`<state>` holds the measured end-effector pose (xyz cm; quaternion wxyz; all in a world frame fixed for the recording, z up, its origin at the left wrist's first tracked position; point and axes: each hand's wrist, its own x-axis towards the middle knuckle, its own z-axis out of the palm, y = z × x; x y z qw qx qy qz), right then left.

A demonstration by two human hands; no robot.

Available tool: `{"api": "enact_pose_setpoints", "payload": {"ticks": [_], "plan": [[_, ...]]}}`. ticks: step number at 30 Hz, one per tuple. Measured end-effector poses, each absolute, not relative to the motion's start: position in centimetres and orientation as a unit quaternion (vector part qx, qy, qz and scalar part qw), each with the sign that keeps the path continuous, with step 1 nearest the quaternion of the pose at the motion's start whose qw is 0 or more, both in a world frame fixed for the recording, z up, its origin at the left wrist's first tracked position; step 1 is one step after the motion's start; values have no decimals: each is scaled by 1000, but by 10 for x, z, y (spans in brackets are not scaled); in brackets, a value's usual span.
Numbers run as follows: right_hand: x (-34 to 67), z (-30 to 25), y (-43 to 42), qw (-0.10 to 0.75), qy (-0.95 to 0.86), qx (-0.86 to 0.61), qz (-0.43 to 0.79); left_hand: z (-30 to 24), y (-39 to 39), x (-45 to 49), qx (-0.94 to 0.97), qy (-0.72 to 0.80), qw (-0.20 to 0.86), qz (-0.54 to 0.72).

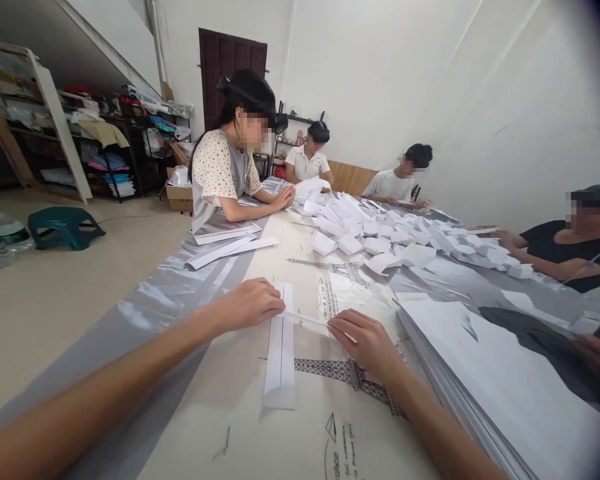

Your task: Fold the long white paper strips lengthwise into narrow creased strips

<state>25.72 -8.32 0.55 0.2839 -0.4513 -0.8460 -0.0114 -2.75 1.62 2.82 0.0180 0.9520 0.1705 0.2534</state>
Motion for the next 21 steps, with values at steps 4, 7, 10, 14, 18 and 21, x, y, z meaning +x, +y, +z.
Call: {"api": "enact_pose_setpoints", "payload": {"ticks": [4,7,10,14,18,21], "plan": [[265,7,-79,247,-852,-453,-86,25,11,-22,964,137,-100,206],[263,10,-81,224,-870,-429,-88,22,1,-16,962,128,-117,209],[254,13,-87,198,-890,-406,-65,23,-9,-13,970,127,-105,177],[247,14,-93,177,-898,-402,-5,27,-17,-14,978,145,-72,131],[249,12,-91,204,-881,-419,82,29,-17,-16,981,156,-42,107],[251,13,-88,229,-851,-446,156,31,-15,-17,981,174,24,82]]}}
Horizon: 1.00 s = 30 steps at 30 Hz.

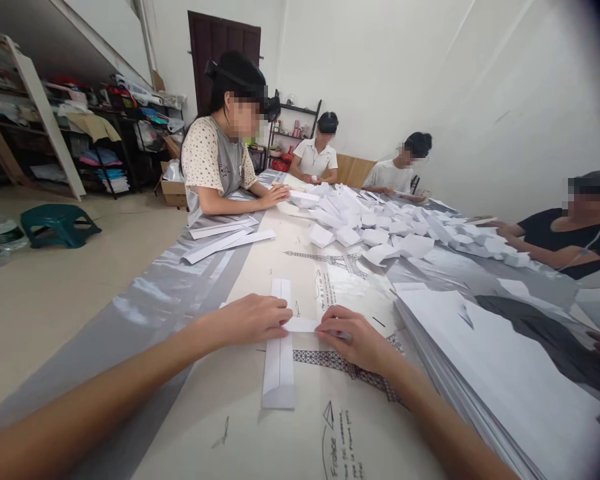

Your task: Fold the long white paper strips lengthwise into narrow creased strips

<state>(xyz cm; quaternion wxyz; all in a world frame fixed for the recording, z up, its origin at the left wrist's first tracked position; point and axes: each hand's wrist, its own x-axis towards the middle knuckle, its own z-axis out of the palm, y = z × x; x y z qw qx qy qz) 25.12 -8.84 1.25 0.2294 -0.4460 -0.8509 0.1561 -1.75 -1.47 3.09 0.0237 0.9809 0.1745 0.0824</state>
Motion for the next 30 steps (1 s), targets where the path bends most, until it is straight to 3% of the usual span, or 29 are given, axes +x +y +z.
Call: {"api": "enact_pose_setpoints", "payload": {"ticks": [5,10,25,30], "plan": [[248,11,-85,248,-786,-524,215,34,-7,-20,961,219,146,84],[243,8,-84,259,-756,-561,215,30,0,-19,946,255,180,90],[246,10,-86,209,-750,-599,187,25,10,-13,976,211,-59,17],[246,12,-89,202,-765,-586,174,29,0,-7,976,123,-149,100]]}}
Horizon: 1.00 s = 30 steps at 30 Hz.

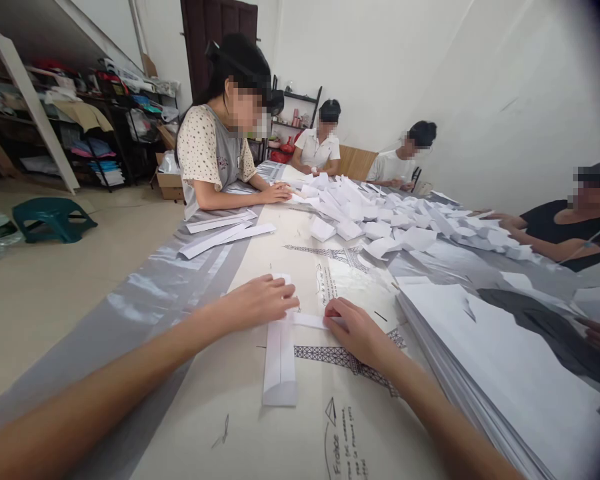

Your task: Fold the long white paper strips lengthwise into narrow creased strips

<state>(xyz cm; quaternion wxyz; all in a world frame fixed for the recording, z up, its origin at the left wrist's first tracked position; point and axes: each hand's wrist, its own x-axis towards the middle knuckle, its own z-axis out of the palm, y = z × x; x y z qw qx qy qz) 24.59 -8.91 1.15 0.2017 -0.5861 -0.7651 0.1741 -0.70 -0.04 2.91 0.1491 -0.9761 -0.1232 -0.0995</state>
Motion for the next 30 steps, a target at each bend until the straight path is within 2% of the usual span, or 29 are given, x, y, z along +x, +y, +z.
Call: {"api": "enact_pose_setpoints", "payload": {"ticks": [3,9,21,27,30], "plan": [[247,9,-88,213,-774,-574,165,26,-17,2,-982,-77,144,-97],[248,9,-87,202,-762,-594,164,14,-31,11,-972,-157,148,-90],[257,4,-82,141,-779,-609,44,10,-40,15,-970,-150,186,-52],[256,10,-83,135,-817,-560,-40,6,-43,16,-969,-155,188,-50],[245,16,-93,139,-841,-522,-35,5,-44,16,-969,-163,180,-55]]}}
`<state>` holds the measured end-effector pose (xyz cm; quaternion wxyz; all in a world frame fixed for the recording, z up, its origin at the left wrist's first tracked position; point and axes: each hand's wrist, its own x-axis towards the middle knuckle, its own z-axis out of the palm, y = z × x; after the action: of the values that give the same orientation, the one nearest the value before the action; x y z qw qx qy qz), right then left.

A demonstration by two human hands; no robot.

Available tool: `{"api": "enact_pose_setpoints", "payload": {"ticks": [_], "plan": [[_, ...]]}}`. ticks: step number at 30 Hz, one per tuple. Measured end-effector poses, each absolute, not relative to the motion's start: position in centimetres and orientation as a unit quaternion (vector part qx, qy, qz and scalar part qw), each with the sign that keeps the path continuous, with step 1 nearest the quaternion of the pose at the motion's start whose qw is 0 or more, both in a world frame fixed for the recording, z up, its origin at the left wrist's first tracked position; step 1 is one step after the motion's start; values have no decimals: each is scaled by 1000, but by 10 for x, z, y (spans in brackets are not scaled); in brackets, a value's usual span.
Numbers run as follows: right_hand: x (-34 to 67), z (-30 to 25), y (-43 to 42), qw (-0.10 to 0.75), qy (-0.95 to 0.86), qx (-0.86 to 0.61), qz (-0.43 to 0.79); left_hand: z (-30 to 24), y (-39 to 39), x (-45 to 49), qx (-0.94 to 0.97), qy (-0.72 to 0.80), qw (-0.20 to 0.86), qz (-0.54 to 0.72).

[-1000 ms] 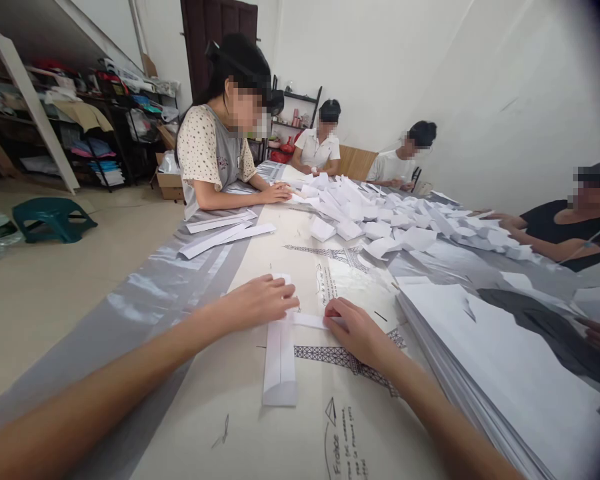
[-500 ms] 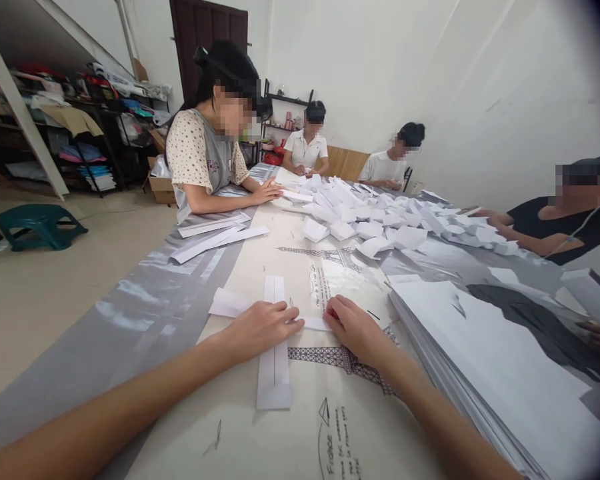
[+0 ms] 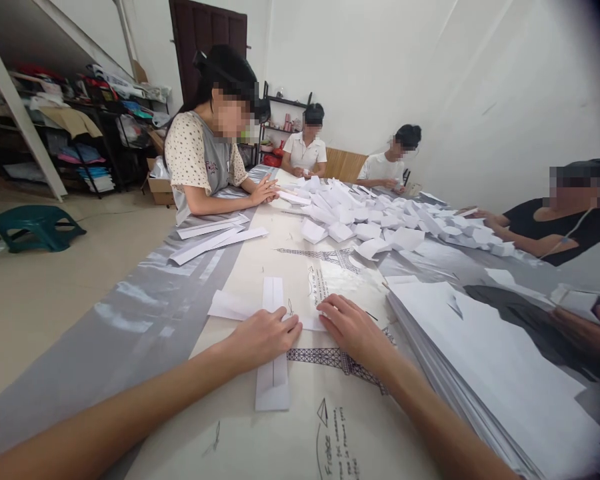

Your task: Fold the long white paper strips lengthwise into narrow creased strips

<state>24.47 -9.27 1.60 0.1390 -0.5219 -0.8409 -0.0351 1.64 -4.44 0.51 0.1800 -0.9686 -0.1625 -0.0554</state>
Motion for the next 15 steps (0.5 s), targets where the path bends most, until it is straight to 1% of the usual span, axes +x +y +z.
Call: {"api": "enact_pose_setpoints", "payload": {"ticks": [4,9,15], "plan": [[219,12,-114,93,-855,-508,39,3,-46,16,-969,-170,171,-50],[203,6,-131,66,-821,-553,125,5,-48,16,-968,-186,160,-44],[203,8,-133,57,-827,-544,131,4,-53,-1,-965,-234,94,-76]]}}
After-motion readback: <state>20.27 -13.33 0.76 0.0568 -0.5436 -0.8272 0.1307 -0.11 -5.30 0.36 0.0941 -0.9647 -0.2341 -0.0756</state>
